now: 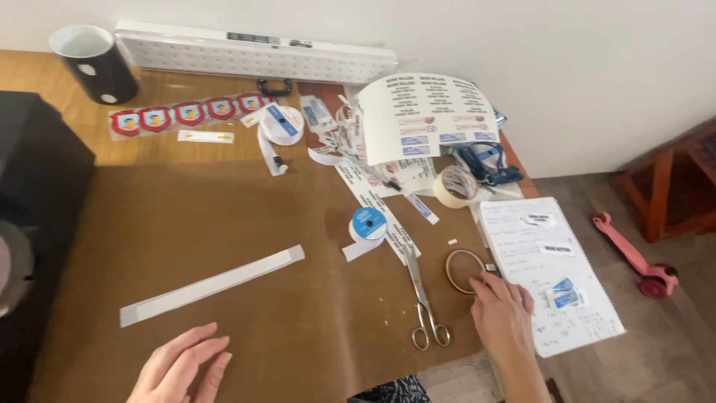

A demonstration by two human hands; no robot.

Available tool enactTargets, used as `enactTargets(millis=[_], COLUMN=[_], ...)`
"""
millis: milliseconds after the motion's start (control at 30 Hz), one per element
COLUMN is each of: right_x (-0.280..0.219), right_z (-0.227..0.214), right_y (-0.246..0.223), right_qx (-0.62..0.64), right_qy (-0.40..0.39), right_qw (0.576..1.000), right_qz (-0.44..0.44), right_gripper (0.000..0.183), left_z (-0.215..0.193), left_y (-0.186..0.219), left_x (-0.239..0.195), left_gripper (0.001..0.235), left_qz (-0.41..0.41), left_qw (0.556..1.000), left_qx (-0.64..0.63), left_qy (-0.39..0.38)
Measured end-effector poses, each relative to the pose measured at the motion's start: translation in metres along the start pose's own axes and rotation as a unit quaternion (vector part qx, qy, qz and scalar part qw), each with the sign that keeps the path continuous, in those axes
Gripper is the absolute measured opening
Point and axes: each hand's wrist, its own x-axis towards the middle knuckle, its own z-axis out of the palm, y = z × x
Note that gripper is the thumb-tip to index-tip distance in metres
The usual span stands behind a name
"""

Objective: Preparing adhesive labels by applying double-sided tape and cutting them to size for product application

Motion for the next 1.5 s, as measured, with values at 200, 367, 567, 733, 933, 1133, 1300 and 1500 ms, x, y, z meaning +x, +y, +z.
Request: enactTargets(millis=[200,367,567,733,933,1133,1300,1500], right_x=[0.011,0.020,0.022,0.024,0.022,0.019,0.026,0.029], right_z=[-0.002,-0.047,-0.078,-0.093,-0.102,-0.076,-0.107,-0.142], right_y=[-0.001,-0.022,-0.076,-0.122,-0.153,-0.171,-0.193,-0.199], right_qx=[0.017,0.173,0.447,0.580,0.685,0.835,0.685,0.589], right_qy=[0.062,0.043,-0.112,-0.159,-0.200,-0.301,-0.217,-0.113], right_qw=[0.995,0.982,0.877,0.751,0.640,0.415,0.686,0.762], right_qz=[-0.080,-0.066,-0.139,-0.273,-0.286,-0.199,-0.117,-0.246], right_gripper=[0.012,0.017,0.029,0.026,0.028,0.025,0.027,0.039], left_z=[0.022,0.034,0.028,0.020,-0.003,0.003,-0.003,0.000], left_y=[0.031,0.037,0.076,0.092,0.080,0.066,0.071,0.068], left_x=[-0.002,0.000,0.036,0.048,0.051,0.036,0.027,0.021], left_gripper=[0.007,0.009,0.024,0.032,0.065,0.035,0.015,0.014], left_qz=[0.016,0.047,0.104,0.048,-0.119,0.008,-0.136,-0.047], left_qw=[0.998,0.991,0.977,0.976,0.900,0.803,0.848,0.924], left_qx=[-0.061,-0.107,-0.133,-0.159,-0.263,-0.513,-0.392,-0.242], left_qy=[-0.010,-0.072,-0.131,-0.141,-0.327,-0.303,-0.330,-0.294])
